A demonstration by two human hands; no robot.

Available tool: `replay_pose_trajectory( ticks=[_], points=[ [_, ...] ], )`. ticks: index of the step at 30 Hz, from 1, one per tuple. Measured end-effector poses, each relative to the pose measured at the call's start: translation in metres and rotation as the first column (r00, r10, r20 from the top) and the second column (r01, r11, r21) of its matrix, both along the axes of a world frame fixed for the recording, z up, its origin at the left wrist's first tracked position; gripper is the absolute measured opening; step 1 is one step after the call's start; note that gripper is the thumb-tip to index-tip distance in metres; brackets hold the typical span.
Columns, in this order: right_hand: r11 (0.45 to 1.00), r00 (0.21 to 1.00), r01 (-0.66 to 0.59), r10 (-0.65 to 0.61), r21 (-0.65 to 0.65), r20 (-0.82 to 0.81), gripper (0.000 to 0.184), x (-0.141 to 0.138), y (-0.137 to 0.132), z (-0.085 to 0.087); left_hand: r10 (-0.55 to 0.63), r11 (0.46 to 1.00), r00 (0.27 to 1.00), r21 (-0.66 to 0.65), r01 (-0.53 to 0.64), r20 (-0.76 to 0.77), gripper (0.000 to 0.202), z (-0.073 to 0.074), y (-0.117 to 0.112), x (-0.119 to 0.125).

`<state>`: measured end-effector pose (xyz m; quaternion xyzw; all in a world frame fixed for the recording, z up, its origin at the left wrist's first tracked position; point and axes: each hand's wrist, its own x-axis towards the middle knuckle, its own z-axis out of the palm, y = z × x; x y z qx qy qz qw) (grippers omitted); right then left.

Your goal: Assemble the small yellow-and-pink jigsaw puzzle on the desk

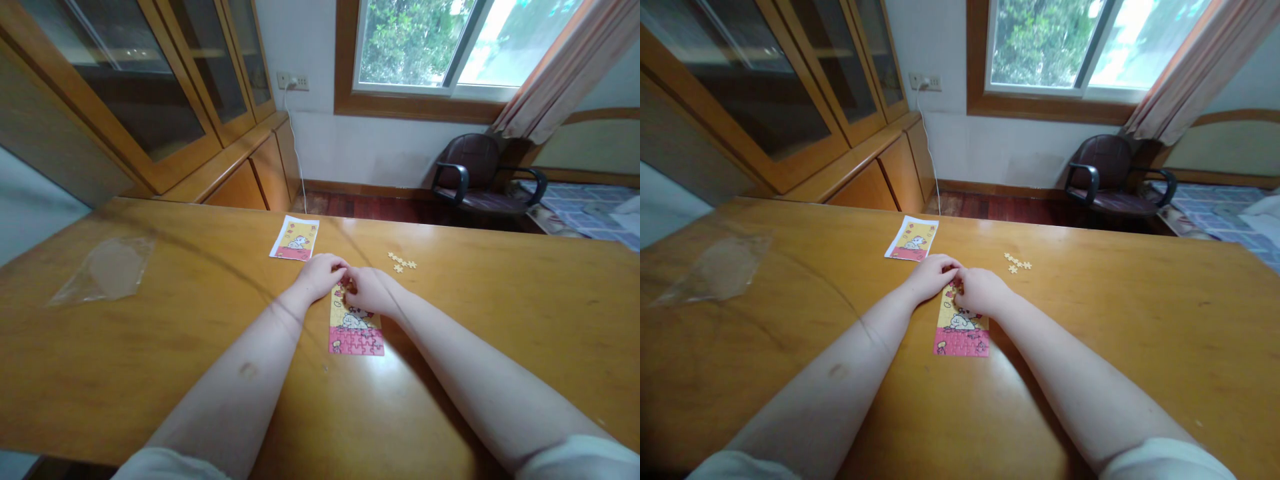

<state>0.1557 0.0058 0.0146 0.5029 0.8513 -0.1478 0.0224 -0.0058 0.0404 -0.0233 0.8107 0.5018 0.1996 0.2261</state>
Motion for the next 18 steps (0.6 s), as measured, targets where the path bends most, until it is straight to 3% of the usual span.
replay_pose_trajectory(
  ticks=[4, 10, 18],
  points=[
    [1.0, 1.0, -0.007, 0.008, -0.018, 0.012, 0.02, -0.002, -0.0002, -0.0007, -0.002, 1.0, 1.0, -0.01, 0.002, 0.0, 0.024, -0.0002, 0.0001, -0.0002],
    [1.0, 1.0, 0.003, -0.003, 0.013, 0.019, 0.032, -0.0025, -0.0021, 0.003, 0.006, 1.0, 1.0, -0.028, -0.006, 0.005, 0.023, 0.0041, -0.0006, 0.0012],
    [1.0, 1.0, 0.003, -0.003, -0.001, 0.001, 0.029, -0.0012, -0.0017, 0.0036, -0.005, 1.0, 0.999, 0.013, 0.005, 0.034, 0.022, -0.0002, -0.0007, 0.0001]
  ],
)
